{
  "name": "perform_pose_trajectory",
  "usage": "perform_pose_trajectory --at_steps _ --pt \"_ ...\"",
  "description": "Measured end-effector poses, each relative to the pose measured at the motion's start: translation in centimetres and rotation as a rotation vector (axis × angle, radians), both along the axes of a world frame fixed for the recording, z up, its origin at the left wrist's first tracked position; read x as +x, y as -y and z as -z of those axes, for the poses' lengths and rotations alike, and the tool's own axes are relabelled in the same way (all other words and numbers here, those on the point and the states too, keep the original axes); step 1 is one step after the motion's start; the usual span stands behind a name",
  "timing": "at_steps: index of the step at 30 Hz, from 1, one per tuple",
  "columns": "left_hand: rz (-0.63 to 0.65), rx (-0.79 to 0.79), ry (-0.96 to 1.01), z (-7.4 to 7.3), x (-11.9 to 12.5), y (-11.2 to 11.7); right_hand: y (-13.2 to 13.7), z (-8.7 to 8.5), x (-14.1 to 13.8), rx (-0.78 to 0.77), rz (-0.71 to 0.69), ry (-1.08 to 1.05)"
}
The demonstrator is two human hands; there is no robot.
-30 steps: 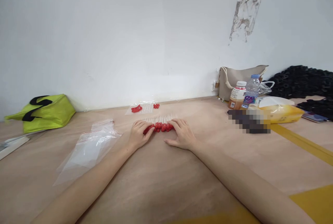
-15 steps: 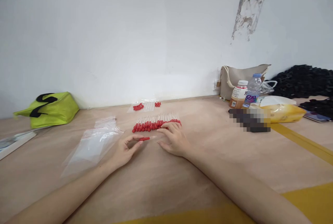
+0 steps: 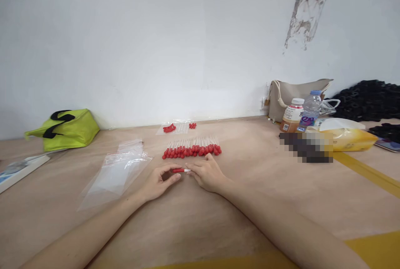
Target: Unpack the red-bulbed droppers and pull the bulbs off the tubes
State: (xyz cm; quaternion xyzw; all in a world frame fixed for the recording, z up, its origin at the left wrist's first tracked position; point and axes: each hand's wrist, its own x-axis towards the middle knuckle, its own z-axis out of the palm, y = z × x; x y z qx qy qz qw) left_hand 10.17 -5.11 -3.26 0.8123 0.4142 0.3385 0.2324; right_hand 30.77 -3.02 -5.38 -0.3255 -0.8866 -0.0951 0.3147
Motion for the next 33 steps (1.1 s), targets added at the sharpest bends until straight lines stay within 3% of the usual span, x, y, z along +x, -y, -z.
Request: perform_pose_trajectory --at_steps 8,21,29,33 --pt "-0.068 0.181 -0.22 0.2 -0.1 -0.2 0.7 -0.5 -0.1 0.029 -0.01 0.028" --pt "-0.023 0.135 -0.187 0.2 -0.4 -0.1 0.8 -0.4 0.3 -0.016 -0.049 0.029" --pt "-0.178 0.117 -0.149 -0.3 -2.2 0.2 0.3 -0.1 2.4 -0.203 0.043 -0.154" --pt "-0.298 0.222 -0.119 0.3 -2.5 -0.3 0.4 -0.2 1.7 -0.196 0.077 -0.195"
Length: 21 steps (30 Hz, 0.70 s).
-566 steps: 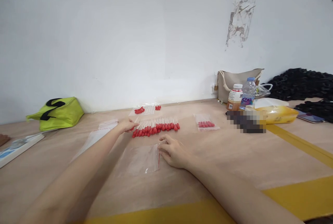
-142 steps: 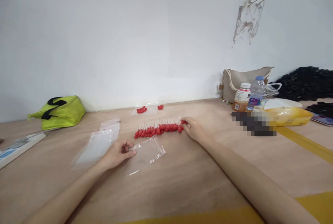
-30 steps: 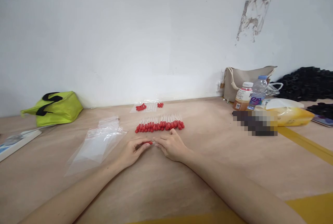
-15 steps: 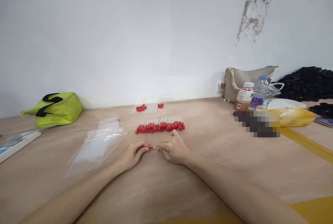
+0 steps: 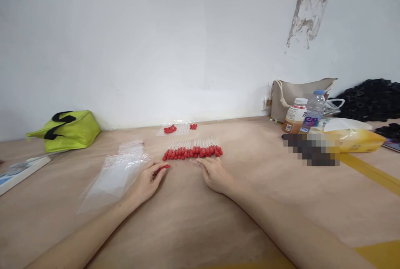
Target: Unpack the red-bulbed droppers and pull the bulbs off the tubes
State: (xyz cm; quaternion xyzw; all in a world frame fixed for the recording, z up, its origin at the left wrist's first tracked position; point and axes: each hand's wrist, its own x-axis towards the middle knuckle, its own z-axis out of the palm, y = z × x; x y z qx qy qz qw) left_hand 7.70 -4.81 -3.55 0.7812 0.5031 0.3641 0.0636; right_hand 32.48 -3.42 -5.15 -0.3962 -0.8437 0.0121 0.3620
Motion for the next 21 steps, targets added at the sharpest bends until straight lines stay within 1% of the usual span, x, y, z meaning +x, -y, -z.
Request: perform_pose_trajectory --at_steps 4,7,9,12,14,16,21 --pt "-0.076 0.029 0.008 0.5 -0.5 -0.5 0.2 -0.4 -0.2 0.055 0.1 -0.026" --pt "-0.091 0.032 0.052 0.4 -0.6 -0.6 -0.1 -0.4 -0.2 0.217 0.118 0.024" --pt "-0.075 0.023 0.039 0.3 -0.5 -0.5 -0.4 -0.3 -0.3 0.34 0.139 0.074" --pt "-0.037 -0.014 0.014 0.3 -0.3 -0.4 -0.7 0.0 -0.7 0.443 0.16 0.146" --pt "-0.024 -0.056 0.015 0.3 -0.2 -0.4 -0.8 0.1 -1.1 0.447 0.15 0.177" --pt "-0.015 -0.088 0.013 0.4 -0.2 -0.5 -0.6 0.0 -1.4 0.412 0.125 0.19" --pt "-0.034 -0.087 0.012 0.5 -0.2 -0.5 0.1 -0.5 -1.6 0.233 0.066 0.216"
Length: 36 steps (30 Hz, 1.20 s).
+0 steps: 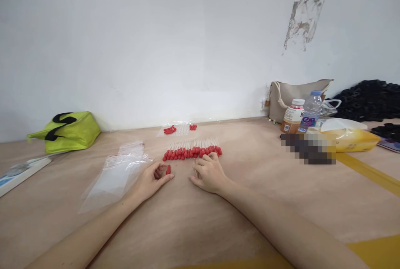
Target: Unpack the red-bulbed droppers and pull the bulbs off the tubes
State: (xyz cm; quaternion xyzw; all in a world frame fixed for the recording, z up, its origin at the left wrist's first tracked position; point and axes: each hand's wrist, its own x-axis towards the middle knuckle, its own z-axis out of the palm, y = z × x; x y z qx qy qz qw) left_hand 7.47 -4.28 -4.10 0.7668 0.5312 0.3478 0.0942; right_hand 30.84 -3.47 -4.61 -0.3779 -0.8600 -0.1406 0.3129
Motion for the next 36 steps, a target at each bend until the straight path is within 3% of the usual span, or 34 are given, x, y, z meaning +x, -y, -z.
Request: perform_pose_trajectory --at_steps 10,16,23,31,36 --pt "-0.009 -0.045 -0.003 0.3 -0.1 -0.1 -0.1 0.0 0.1 -0.104 -0.027 0.002" --pt "-0.062 0.139 -0.042 -1.2 0.2 -0.4 0.1 0.1 0.6 -0.051 0.013 -0.16" --pt "0.127 0.271 -0.351 -3.4 1.8 -3.7 -0.2 0.3 1.5 -0.047 0.131 -0.311" --pt "0.23 0.317 -0.545 -2.7 4.3 -6.9 -0.1 0.2 1.8 -0.047 0.159 -0.325" --pt "0.236 0.325 -0.447 -2.3 4.7 -7.0 -0.2 0.2 1.6 -0.048 0.153 -0.324"
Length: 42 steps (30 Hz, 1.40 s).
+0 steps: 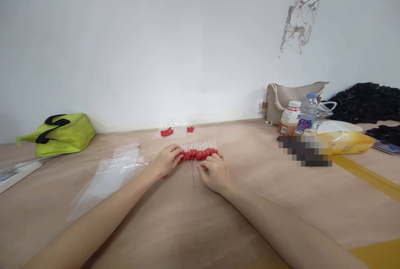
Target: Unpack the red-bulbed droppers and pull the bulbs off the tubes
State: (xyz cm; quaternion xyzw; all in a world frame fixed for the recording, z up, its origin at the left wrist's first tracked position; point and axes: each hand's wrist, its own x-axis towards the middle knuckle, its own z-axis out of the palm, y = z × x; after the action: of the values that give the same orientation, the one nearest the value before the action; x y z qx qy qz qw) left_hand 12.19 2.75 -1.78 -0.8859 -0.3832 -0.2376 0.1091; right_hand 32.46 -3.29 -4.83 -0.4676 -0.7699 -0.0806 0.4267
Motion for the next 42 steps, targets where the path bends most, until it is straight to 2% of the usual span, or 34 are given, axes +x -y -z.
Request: perform_pose_trajectory --at_steps 4,7,10,13,17,21,26,30,35,42 --pt "-0.048 0.013 0.253 -0.4 -0.3 0.9 0.0 0.1 0.1 0.009 -0.014 -0.012" --pt "-0.056 0.001 0.459 -0.7 -1.4 2.8 0.0 0.1 0.1 0.007 -0.033 -0.043" --pt "-0.021 -0.136 0.608 0.0 -3.0 5.2 0.0 0.1 0.1 0.021 -0.068 -0.083" --pt "0.058 -0.328 0.662 1.4 -4.4 7.1 0.1 0.1 0.0 0.055 -0.136 -0.076" --pt "0.123 -0.467 0.596 2.3 -5.0 8.2 0.5 0.0 -0.2 0.11 -0.237 0.068" --pt "0.169 -0.508 0.521 1.9 -4.9 8.3 0.9 -0.2 -0.6 0.13 -0.3 0.224" --pt "0.183 -0.522 0.453 1.3 -4.7 8.7 1.0 -0.3 -1.2 0.126 -0.317 0.261" --pt "0.134 -0.4 0.354 0.9 -4.4 9.2 1.2 -0.4 -1.6 0.112 -0.319 0.281" --pt "0.1 -0.217 0.247 1.3 -3.7 9.0 1.6 -0.4 -1.8 0.102 -0.333 0.252" --pt "0.029 -0.164 0.066 1.2 -3.5 9.1 1.9 -0.3 -1.9 0.134 -0.367 0.29"
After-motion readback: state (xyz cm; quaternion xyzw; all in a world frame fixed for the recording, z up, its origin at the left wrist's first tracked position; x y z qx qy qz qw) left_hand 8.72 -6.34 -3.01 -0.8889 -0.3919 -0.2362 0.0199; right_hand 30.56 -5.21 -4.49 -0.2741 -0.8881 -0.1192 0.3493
